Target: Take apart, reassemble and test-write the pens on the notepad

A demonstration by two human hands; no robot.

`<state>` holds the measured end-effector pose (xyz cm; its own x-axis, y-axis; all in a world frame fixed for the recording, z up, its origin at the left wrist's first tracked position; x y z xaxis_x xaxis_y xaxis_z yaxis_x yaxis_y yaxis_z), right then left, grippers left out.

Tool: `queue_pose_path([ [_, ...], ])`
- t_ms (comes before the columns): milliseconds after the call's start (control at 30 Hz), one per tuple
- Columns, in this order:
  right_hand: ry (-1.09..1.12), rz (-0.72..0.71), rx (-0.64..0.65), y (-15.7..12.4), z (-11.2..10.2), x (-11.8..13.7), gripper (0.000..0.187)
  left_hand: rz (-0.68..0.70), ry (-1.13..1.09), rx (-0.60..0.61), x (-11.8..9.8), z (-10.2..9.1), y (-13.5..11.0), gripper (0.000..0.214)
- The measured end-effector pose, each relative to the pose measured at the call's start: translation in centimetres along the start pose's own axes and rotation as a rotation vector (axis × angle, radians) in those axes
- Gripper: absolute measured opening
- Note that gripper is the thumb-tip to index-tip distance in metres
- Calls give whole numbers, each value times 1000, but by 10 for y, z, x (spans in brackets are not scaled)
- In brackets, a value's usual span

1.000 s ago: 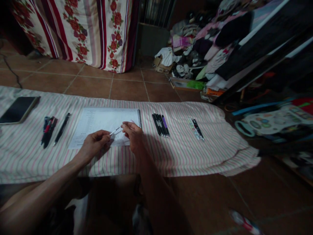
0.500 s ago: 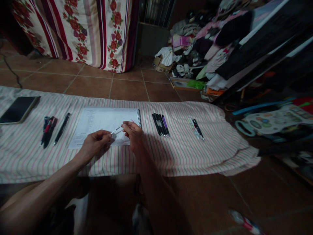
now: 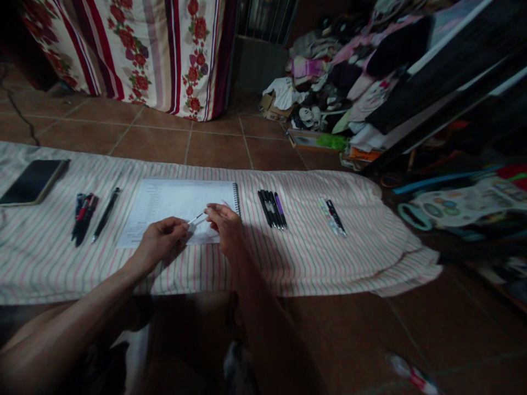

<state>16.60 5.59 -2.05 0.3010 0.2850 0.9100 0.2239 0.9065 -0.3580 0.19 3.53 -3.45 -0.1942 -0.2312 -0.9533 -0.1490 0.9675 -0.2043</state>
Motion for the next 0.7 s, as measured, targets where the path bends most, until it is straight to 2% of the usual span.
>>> queue_pose_path([
  [233,-3,-7,15,0,2,0,29,1,49,-22,3,-2,3,23],
  [700,-54,-37,52,1,3,-2,28,-11,11,-28,6,-1,2,23],
])
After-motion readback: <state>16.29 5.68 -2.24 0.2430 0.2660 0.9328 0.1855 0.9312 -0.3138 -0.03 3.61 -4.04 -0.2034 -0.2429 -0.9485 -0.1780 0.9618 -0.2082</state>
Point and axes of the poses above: each hand's wrist, its own y-axis towards the middle knuckle, its own z-axis out of the palm, x = y × z, the point moved 6 cm from there along y, towards the middle knuckle, and after that the axes turned 6 degrees about -x, right-handed, at the moved point
